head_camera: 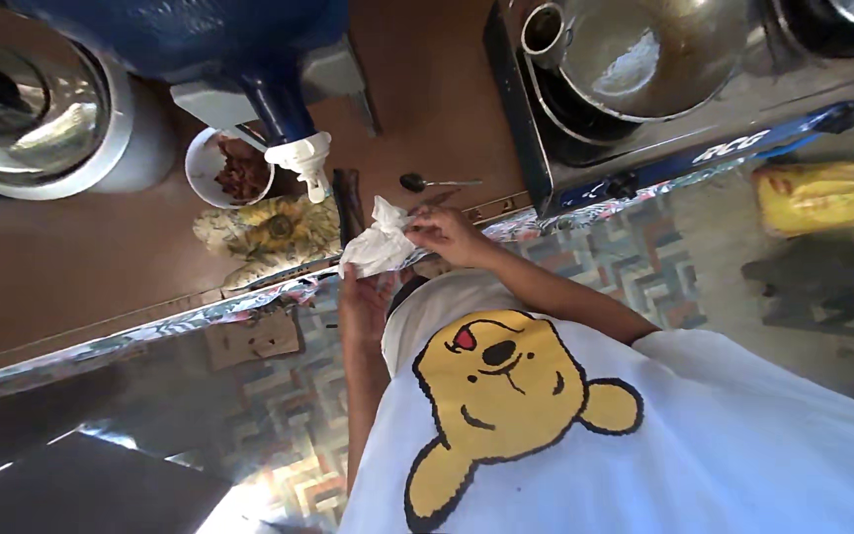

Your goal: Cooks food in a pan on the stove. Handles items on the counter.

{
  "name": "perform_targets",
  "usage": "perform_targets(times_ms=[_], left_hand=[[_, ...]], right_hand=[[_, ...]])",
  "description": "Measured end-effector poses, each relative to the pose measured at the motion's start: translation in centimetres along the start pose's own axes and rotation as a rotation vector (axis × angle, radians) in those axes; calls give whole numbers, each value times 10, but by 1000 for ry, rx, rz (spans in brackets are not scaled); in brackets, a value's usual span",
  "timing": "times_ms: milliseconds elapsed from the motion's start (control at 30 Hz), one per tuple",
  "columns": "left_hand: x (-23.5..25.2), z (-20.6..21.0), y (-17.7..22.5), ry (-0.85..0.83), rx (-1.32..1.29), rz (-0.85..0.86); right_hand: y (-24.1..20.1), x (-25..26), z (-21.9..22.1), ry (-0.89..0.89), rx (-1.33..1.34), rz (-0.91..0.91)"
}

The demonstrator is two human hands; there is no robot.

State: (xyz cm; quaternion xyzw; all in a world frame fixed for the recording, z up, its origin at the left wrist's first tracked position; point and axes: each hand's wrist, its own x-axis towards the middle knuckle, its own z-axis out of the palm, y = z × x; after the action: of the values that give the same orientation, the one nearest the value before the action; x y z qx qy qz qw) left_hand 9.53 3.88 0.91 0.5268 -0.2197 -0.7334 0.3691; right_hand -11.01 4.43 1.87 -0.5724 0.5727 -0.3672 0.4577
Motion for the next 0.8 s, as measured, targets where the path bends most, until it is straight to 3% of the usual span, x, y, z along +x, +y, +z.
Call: perform_targets(times_ms=[100,167,267,333,433,533,633,700,800], left_hand=[[1,1,0,76,-54,-1],[4,-11,3,216,-94,48],[12,-60,20,386,-27,223],[22,-84,40,502,99,369],[39,-97,72,470,359,393],[65,-106,97,346,684,385],[72,-91,123,371,1082,474],[64,-69,134,483,1271,614],[58,-41,130,571,1356,727]], right_hand=[[0,0,10,190,382,238],[0,4,2,390,644,408],[13,11,-39,611,539,338],[25,16,-63,651,377,229],[26,33,-81,515,253,127],[24,58,-78,144,-125,197],[39,75,-51,-197,-436,279],[51,75,-33,-263,-602,285],[62,70,-20,-208,-734,274]])
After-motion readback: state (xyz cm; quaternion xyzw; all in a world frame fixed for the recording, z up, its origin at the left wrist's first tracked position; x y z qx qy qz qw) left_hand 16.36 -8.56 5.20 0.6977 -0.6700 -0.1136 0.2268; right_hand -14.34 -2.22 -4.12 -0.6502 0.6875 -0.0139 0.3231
